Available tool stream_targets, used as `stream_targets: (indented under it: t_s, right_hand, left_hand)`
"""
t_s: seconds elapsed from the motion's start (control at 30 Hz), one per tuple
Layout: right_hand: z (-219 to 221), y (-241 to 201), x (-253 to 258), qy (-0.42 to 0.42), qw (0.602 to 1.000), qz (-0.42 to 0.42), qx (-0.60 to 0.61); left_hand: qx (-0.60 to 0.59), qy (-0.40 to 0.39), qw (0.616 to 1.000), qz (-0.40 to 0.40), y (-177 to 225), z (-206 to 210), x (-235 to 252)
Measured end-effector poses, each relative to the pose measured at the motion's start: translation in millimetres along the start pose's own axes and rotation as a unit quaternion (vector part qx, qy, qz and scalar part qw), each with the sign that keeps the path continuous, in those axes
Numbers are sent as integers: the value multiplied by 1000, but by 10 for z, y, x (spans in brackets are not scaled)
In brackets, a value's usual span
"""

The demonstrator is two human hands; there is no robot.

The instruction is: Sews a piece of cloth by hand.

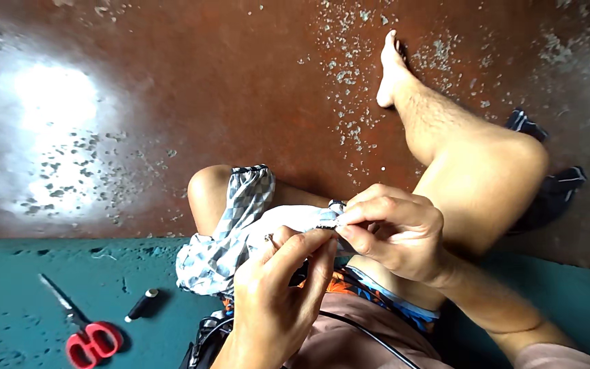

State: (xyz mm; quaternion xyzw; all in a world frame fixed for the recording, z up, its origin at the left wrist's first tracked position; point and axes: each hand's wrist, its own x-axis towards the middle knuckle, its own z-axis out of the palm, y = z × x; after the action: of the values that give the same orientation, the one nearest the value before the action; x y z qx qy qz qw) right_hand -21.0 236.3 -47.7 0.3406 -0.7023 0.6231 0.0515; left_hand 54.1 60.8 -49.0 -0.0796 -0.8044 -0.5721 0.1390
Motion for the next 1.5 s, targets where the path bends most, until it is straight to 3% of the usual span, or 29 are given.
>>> stream_targets:
  t_s: [0.9, 1.07, 1.27, 1.5]
  right_hand:
    - [8, 15, -17, -8, 994, -81, -69]
    - [-13, 23, -18, -28, 992, -104, -68]
    - [-60, 48, -2, -32, 985, -142, -95]
    - [-90, 80, -19, -53, 978, -181, -90]
  left_hand:
    - [-14, 11, 1000, 7, 1, -3, 22]
    - [-39, -3, 997, 64, -68, -22, 54]
    - [15, -24, 995, 91, -153, -143, 134]
    - [99, 75, 975, 186, -183, -93, 116]
